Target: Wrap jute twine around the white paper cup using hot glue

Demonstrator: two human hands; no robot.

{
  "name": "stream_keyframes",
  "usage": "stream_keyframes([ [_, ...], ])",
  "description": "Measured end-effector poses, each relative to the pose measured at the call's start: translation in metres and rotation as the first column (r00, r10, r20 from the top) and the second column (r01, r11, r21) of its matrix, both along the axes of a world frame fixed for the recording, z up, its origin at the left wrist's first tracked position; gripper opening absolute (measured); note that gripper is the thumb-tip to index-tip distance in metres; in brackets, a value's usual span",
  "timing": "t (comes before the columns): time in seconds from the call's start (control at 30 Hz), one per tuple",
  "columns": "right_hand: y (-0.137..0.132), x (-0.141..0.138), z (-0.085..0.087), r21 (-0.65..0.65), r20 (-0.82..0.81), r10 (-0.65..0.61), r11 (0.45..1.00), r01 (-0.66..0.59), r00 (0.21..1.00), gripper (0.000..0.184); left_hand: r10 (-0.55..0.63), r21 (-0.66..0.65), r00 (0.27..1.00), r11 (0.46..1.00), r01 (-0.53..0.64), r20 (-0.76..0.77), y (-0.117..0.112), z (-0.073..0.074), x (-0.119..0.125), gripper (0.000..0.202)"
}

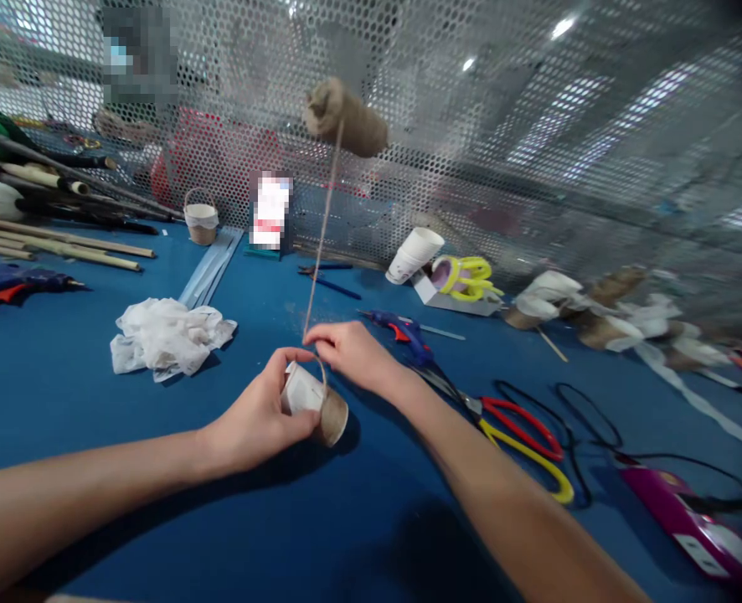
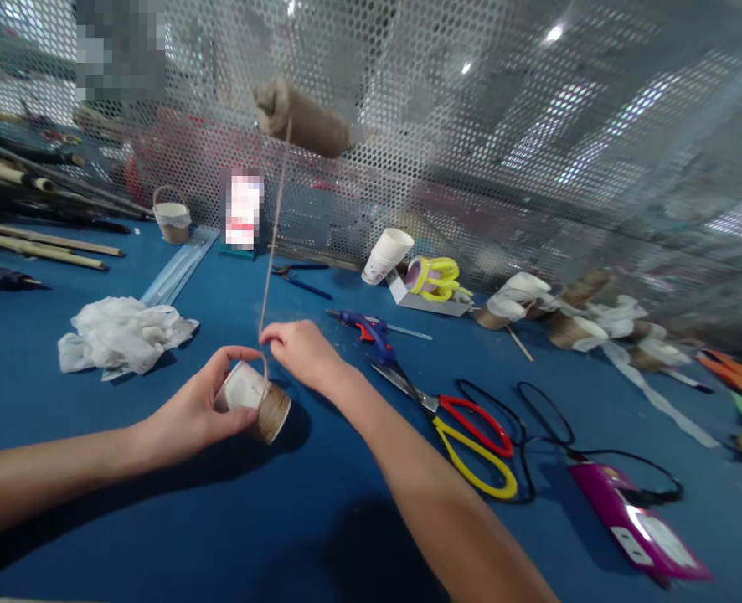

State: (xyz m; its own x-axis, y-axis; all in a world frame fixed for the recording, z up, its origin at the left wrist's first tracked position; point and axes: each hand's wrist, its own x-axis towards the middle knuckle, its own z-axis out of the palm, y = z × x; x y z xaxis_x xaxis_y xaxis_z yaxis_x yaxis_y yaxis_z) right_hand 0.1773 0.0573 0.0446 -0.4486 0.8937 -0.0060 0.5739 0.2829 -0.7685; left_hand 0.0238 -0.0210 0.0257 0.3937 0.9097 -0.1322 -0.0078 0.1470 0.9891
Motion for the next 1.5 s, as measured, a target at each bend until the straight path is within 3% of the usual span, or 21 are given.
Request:
stream_keyframes([
  [0.13,-0.027,0.022,-0.015,-0.214,0.079,0.186,0.963,-0.166,0.979,0.023,-0.07,0.013,0.997,0.997,0.07,-0.015,-0.003,-0.001,-0.001,0.051],
  [0.23,-0.034,0.029,-0.017,-0.315,0.07,0.208,0.932,-0.176,0.976,0.022,-0.156,0.052,0.988,0.987,0.155,0.014,-0.005,-0.002,-0.002,0.049],
  [0.4,-0.029,0.024,-0.014,-0.279,0.025,0.08,0.958,-0.069,0.997,0.03,-0.214,0.099,0.977,0.972,0.211,0.013,-0.004,-0.001,-0.003,0.04],
  [0.53,-0.023,0.025,-0.006,-0.134,-0.004,-0.049,0.99,0.048,0.999,0.051,-0.208,0.04,0.978,0.977,0.209,-0.024,-0.003,-0.001,-0.003,0.033],
  [0.6,-0.015,0.036,0.0,-0.028,0.017,-0.168,0.985,0.169,0.986,0.051,-0.196,0.015,0.98,0.98,0.196,-0.026,-0.002,-0.001,-0.003,0.029],
  [0.77,0.015,0.093,0.003,0.191,0.207,-0.535,0.843,0.502,0.819,0.033,-0.162,0.035,0.985,0.986,0.164,-0.061,-0.001,-0.001,-0.003,0.026],
  [0.87,0.03,0.118,-0.008,0.164,0.349,-0.577,0.813,0.558,0.739,0.028,-0.131,0.075,0.987,0.987,0.139,-0.093,-0.001,-0.002,-0.004,0.025],
  [0.97,0.037,0.124,-0.021,0.119,0.422,-0.581,0.797,0.592,0.696,0.028,-0.102,0.119,0.987,0.986,0.117,-0.126,-0.001,-0.004,-0.006,0.025],
  [1.07,0.035,0.118,-0.026,0.099,0.419,-0.61,0.767,0.633,0.673,0.029,-0.09,0.162,0.981,0.98,0.119,-0.174,0.001,-0.007,-0.007,0.025],
  [1.17,0.021,0.111,-0.017,0.102,0.324,-0.656,0.74,0.665,0.681,0.032,-0.073,0.211,0.974,0.97,0.118,-0.212,0.003,-0.012,-0.008,0.024],
  [1.23,0.005,0.105,-0.007,0.096,0.21,-0.662,0.746,0.658,0.72,0.043,-0.063,0.232,0.974,0.966,0.115,-0.219,0.004,-0.016,-0.009,0.023],
  [1.3,-0.016,0.099,0.004,0.047,0.092,-0.604,0.796,0.603,0.791,0.049,-0.062,0.244,0.975,0.963,0.114,-0.213,0.006,-0.02,-0.01,0.023],
  [1.4,-0.047,0.091,0.018,-0.06,0.001,-0.482,0.875,0.481,0.876,0.026,-0.061,0.272,0.973,0.955,0.122,-0.222,0.007,-0.022,-0.012,0.023],
  [1.5,-0.07,0.085,0.023,-0.107,-0.052,-0.381,0.921,0.374,0.923,0.025,-0.022,0.303,0.966,0.947,0.102,-0.258,0.008,-0.022,-0.011,0.024],
])
